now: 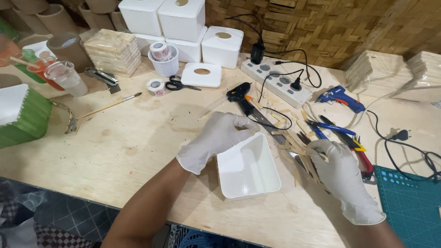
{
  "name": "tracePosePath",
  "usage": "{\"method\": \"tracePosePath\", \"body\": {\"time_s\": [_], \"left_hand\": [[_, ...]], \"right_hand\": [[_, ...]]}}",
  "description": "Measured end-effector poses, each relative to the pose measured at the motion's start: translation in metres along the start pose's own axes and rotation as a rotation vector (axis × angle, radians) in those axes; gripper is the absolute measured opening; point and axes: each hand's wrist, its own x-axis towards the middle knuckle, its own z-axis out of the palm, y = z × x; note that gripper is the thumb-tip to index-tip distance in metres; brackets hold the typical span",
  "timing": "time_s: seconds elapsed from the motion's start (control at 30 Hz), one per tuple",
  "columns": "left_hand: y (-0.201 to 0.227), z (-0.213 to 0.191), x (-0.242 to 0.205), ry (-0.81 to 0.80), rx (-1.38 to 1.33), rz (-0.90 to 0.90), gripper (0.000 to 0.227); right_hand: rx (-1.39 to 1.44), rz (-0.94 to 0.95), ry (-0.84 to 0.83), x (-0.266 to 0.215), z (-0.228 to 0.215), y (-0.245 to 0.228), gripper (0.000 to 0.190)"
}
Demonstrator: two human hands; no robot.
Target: Applying hot glue to wooden sticks and attaching them to the exterior of a white plastic container.
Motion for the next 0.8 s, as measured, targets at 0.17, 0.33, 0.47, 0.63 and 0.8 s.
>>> {"method": "tracePosePath", "body": {"time_s": [0.17, 0.33, 0.47, 0.63, 0.8], "left_hand": [[-0.014, 0.002, 0.007, 0.046, 0.089, 0.121, 0.032], [-0.019, 0.003, 0.014, 0.047, 0.190, 0.221, 0.048], [-0.016, -0.003, 0.011, 0.136, 0.074, 0.197, 0.055], [-0.017, -0.006, 0.005, 0.101, -0.075, 0.340, 0.064], [0.001, -0.011, -0.013, 0.038, -0.178, 0.188, 0.075]], "right_hand": [[0.045, -0.065, 0.048, 0.000, 0.007, 0.014, 0.020], [0.020, -0.108, 0.080, 0.000, 0.011, 0.018, 0.018], [0.055, -0.145, 0.094, 0.001, 0.009, 0.016, 0.015], [0.002, -0.093, 0.057, 0.002, 0.012, 0.018, 0.019], [0.105, -0.055, 0.055, 0.000, 0.003, 0.006, 0.016]]}}
